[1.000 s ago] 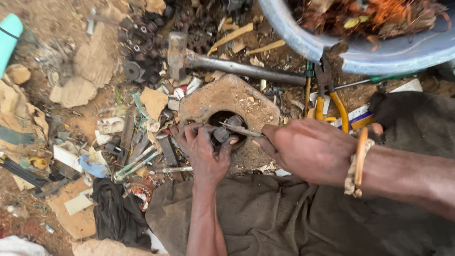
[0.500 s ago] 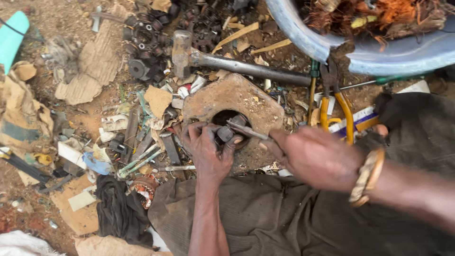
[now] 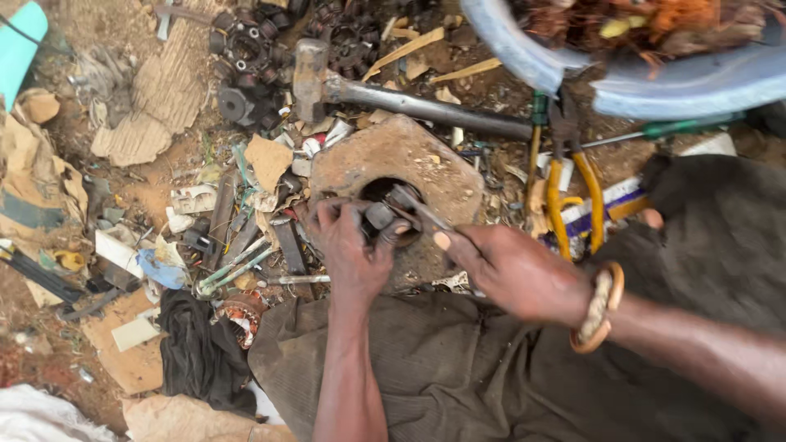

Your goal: The person uses pliers and a screwdriver to pry apart and remove parts from a small motor component. They repeatedly reposition the object and apply leverage to separate the housing and internal parts.

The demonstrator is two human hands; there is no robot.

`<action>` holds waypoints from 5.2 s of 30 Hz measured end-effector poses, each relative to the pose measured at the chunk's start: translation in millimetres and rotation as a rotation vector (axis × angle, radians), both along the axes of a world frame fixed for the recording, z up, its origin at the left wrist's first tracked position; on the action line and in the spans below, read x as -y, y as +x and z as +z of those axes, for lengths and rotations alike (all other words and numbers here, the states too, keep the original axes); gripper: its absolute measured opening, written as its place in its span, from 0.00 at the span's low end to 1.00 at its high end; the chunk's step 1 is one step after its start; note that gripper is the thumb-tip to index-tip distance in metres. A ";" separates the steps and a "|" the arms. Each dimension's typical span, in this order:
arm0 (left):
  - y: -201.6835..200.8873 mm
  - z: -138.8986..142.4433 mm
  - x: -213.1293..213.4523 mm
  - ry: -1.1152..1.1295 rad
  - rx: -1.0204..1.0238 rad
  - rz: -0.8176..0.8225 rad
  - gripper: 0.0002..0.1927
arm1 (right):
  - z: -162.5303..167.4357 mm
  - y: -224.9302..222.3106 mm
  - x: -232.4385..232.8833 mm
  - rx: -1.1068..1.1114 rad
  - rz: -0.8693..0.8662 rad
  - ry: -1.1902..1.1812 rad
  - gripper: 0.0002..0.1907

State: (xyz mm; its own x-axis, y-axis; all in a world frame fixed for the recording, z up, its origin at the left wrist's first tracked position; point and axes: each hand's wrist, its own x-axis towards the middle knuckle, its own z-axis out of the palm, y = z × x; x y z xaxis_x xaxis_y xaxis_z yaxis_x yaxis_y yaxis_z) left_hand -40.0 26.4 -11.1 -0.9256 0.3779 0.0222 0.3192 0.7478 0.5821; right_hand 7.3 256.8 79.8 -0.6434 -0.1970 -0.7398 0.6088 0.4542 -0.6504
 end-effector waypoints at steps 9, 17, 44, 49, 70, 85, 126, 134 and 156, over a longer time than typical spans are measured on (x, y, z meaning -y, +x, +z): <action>-1.4 4.8 -5.0 0.118 -0.085 0.066 0.36 | -18.7 25.5 -31.2 0.190 -0.081 -0.318 0.43; 1.4 33.1 -0.3 0.812 0.150 0.198 0.36 | -29.8 64.3 -48.9 0.009 -0.232 -0.100 0.35; 152.9 182.7 154.0 -0.482 -0.806 0.643 0.15 | 46.1 60.0 35.2 0.236 -0.540 -2.046 0.51; 183.8 132.5 51.4 0.397 -0.373 -0.099 0.16 | 33.7 71.0 71.1 -0.201 -0.430 -0.806 0.31; 150.4 76.7 -21.8 1.312 0.377 0.756 0.15 | 21.3 121.1 110.0 -0.791 -0.143 -0.440 0.36; 10.3 71.6 13.7 -0.112 -0.328 0.477 0.19 | 28.0 -14.7 -36.1 -0.727 0.189 0.803 0.14; 20.6 29.3 -13.8 0.154 -0.210 0.166 0.18 | 8.9 36.4 -34.3 -0.048 0.193 0.177 0.36; 22.5 31.1 -14.2 0.169 -0.210 0.164 0.18 | 7.9 32.4 -30.0 0.086 -0.022 0.108 0.23; 24.7 29.9 -30.6 0.092 -0.183 0.241 0.12 | 36.6 -33.7 -39.2 0.149 0.231 0.316 0.24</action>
State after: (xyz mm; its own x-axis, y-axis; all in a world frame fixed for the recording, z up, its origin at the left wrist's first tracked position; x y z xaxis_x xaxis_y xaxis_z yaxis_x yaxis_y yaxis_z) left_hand -15.4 57.0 18.8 -0.9657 0.1366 0.2207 0.2448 0.7614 0.6002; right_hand -26.4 296.0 116.4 -0.4898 -0.0722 -0.8688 0.5444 0.7531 -0.3695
